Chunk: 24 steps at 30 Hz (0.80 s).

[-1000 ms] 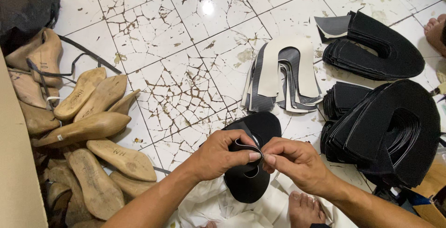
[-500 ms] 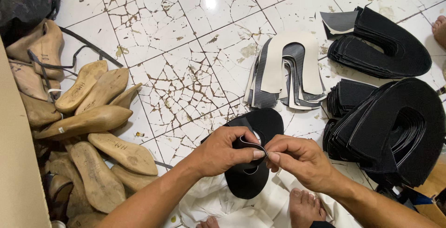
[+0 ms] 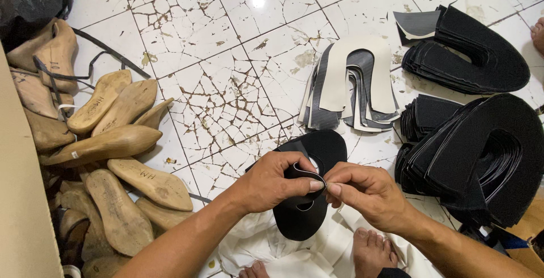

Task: The person sits on the floor and hand-sews a black shoe part using a needle and thread. They repeatedly pierce the material and pull the thread through to stitch the edges together. The person works on one piece at a time, occasionally adjusting its position.

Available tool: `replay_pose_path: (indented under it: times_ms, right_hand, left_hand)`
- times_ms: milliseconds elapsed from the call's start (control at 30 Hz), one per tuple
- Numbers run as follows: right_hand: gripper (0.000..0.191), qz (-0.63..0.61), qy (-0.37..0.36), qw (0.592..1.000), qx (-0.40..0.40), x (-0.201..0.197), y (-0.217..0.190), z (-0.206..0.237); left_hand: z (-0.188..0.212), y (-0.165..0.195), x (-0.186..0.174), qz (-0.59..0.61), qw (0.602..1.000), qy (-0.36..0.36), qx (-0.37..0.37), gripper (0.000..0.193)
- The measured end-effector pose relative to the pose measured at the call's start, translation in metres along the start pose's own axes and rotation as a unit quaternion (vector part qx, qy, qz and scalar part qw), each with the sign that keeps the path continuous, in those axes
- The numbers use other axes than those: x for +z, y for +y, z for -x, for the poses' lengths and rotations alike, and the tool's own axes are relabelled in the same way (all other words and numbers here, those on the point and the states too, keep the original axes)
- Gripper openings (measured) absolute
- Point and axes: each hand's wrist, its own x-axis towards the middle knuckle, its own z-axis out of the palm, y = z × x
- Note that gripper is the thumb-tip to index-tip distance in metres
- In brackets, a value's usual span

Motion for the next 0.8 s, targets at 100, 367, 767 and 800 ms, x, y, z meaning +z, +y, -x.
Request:
replay_pose_path:
  times_ms: [100,367,767,800]
  right_hand:
    - [0.021,0.003,-0.006,1.0,-0.009,0.0,-0.001,0.0]
    - [0.021,0.021,-0.003,1.0,0.002,0.001,-0.004,0.0]
    - [0.021,0.021,-0.007,1.0,-0.007,0.001,-0.001,0.002]
    - [0.02,0.018,-0.008,1.0,-0.013,0.002,-0.001,0.001]
  left_hand:
    - [0.001,0.002,0.001,0.0,1.0,0.001,0.0,0.025]
    - [0.002,0.001,0.002,0.004,1.0,0.002,-0.009,0.025]
    - [0.001,-0.009,0.002,0.007,1.0,0.003,0.019,0.027]
    - [0.001,-0.009,0.001,0.005,1.0,0.005,0.019,0.027]
